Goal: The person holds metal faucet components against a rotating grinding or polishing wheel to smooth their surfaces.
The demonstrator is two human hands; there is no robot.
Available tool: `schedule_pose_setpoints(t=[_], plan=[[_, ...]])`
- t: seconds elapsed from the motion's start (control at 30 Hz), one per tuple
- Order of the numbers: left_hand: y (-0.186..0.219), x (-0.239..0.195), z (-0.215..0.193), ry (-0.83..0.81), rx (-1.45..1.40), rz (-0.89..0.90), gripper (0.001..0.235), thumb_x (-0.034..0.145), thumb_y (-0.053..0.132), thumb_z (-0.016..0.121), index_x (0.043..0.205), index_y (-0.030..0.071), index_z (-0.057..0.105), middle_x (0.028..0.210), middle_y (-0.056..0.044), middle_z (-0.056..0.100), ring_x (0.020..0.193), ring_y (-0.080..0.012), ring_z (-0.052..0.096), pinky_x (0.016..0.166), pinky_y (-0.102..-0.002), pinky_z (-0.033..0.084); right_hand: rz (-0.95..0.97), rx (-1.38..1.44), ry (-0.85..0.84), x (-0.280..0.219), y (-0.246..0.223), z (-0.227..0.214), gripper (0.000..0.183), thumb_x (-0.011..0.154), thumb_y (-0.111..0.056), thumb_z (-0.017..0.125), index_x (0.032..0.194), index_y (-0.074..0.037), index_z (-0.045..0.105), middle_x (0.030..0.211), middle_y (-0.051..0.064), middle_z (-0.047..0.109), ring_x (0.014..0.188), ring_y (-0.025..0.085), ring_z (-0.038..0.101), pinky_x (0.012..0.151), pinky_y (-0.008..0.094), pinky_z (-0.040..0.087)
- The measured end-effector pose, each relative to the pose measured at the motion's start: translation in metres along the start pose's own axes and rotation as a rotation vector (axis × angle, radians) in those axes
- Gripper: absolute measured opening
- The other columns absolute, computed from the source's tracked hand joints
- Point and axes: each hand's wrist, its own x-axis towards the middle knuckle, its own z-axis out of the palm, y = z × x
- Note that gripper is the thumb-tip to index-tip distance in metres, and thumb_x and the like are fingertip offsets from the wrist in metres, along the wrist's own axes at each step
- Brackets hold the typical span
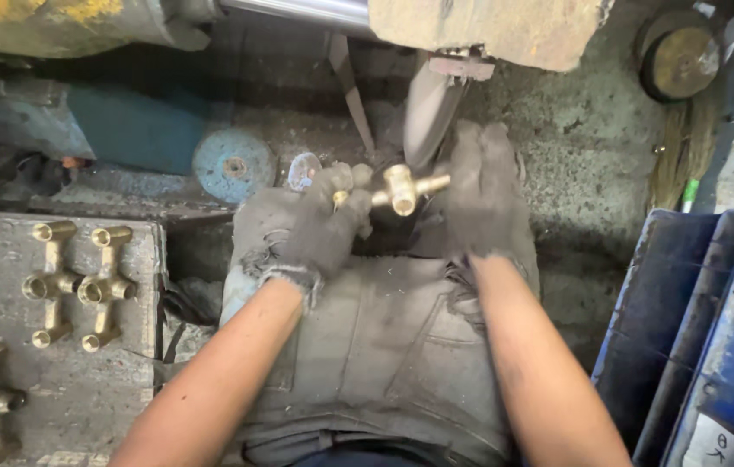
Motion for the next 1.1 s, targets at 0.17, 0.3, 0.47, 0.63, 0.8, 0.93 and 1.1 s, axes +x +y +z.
schedule_pose_setpoints(t=[0.17, 0.3, 0.47, 0.63, 0.8, 0.93, 1.1], plan=[[-0.014, 0.030, 0.014, 0.149, 0.031, -0.281, 0.029, 0.100, 0.023, 0.062, 0.122, 0.008, 0.053, 0.077, -0.004, 0.060, 0.061, -0.0099, 0.055, 0.057, -0.027, 0.049, 0.685, 0.533, -0.188, -0.020, 0.026, 0.093, 0.030, 0.107, -0.021, 0.052, 0.122, 0.002, 0.064, 0.118, 0.025, 0.064, 0.112, 0.046, 0.061, 0.098, 0.052, 0.047], [-0.031, 0.040, 0.019, 0.180, -0.036, -0.317, 0.023, 0.100, 0.019, 0.060, 0.120, 0.008, 0.052, 0.084, -0.005, 0.062, 0.060, -0.0104, 0.055, 0.055, -0.028, 0.049, 0.254, 0.104, -0.285, -0.056, 0.054, 0.152, 0.040, 0.096, -0.020, 0.055, 0.129, 0.003, 0.060, 0.128, 0.030, 0.059, 0.116, 0.047, 0.056, 0.099, 0.050, 0.044], [-0.043, 0.040, 0.022, 0.170, -0.217, -0.282, 0.021, 0.098, 0.012, 0.058, 0.115, 0.008, 0.047, 0.110, 0.000, 0.064, 0.065, -0.0096, 0.055, 0.058, -0.028, 0.051, 0.815, 0.471, -0.333, -0.077, 0.055, 0.174, 0.036, 0.105, -0.022, 0.050, 0.131, 0.002, 0.054, 0.133, 0.025, 0.060, 0.125, 0.036, 0.058, 0.108, 0.044, 0.045], [-0.042, 0.038, 0.022, 0.185, -0.219, -0.293, 0.019, 0.099, 0.011, 0.058, 0.114, 0.008, 0.047, 0.106, -0.002, 0.064, 0.067, -0.0105, 0.055, 0.057, -0.028, 0.050, 0.869, 0.697, -0.223, -0.061, 0.047, 0.163, 0.030, 0.105, -0.015, 0.052, 0.129, 0.004, 0.052, 0.128, 0.024, 0.061, 0.121, 0.036, 0.059, 0.103, 0.042, 0.046], [-0.038, 0.033, 0.025, 0.175, -0.131, -0.311, 0.019, 0.102, 0.016, 0.057, 0.119, 0.010, 0.050, 0.094, -0.007, 0.059, 0.065, -0.0110, 0.054, 0.057, -0.027, 0.049, 0.633, 0.471, -0.151, -0.022, 0.037, 0.131, 0.033, 0.094, -0.016, 0.054, 0.119, 0.005, 0.062, 0.108, 0.025, 0.067, 0.102, 0.039, 0.063, 0.088, 0.045, 0.050], [-0.007, 0.011, 0.017, 0.084, -0.090, -0.126, 0.024, 0.102, 0.017, 0.059, 0.121, 0.008, 0.048, 0.102, -0.010, 0.058, 0.073, -0.0134, 0.055, 0.065, -0.030, 0.048, 0.789, 0.633, -0.104, 0.010, 0.015, 0.049, 0.033, 0.105, -0.027, 0.051, 0.108, 0.004, 0.064, 0.095, 0.023, 0.067, 0.094, 0.035, 0.066, 0.083, 0.045, 0.051], [0.013, -0.048, -0.010, -0.067, 0.262, 0.533, 0.024, 0.107, 0.010, 0.059, 0.128, 0.004, 0.052, 0.130, -0.011, 0.065, 0.119, -0.0205, 0.061, 0.106, -0.035, 0.050, 0.412, 0.594, 0.183, -0.024, -0.019, -0.065, 0.045, 0.116, -0.042, 0.044, 0.110, -0.002, 0.064, 0.107, 0.019, 0.071, 0.102, 0.030, 0.069, 0.092, 0.041, 0.054]])
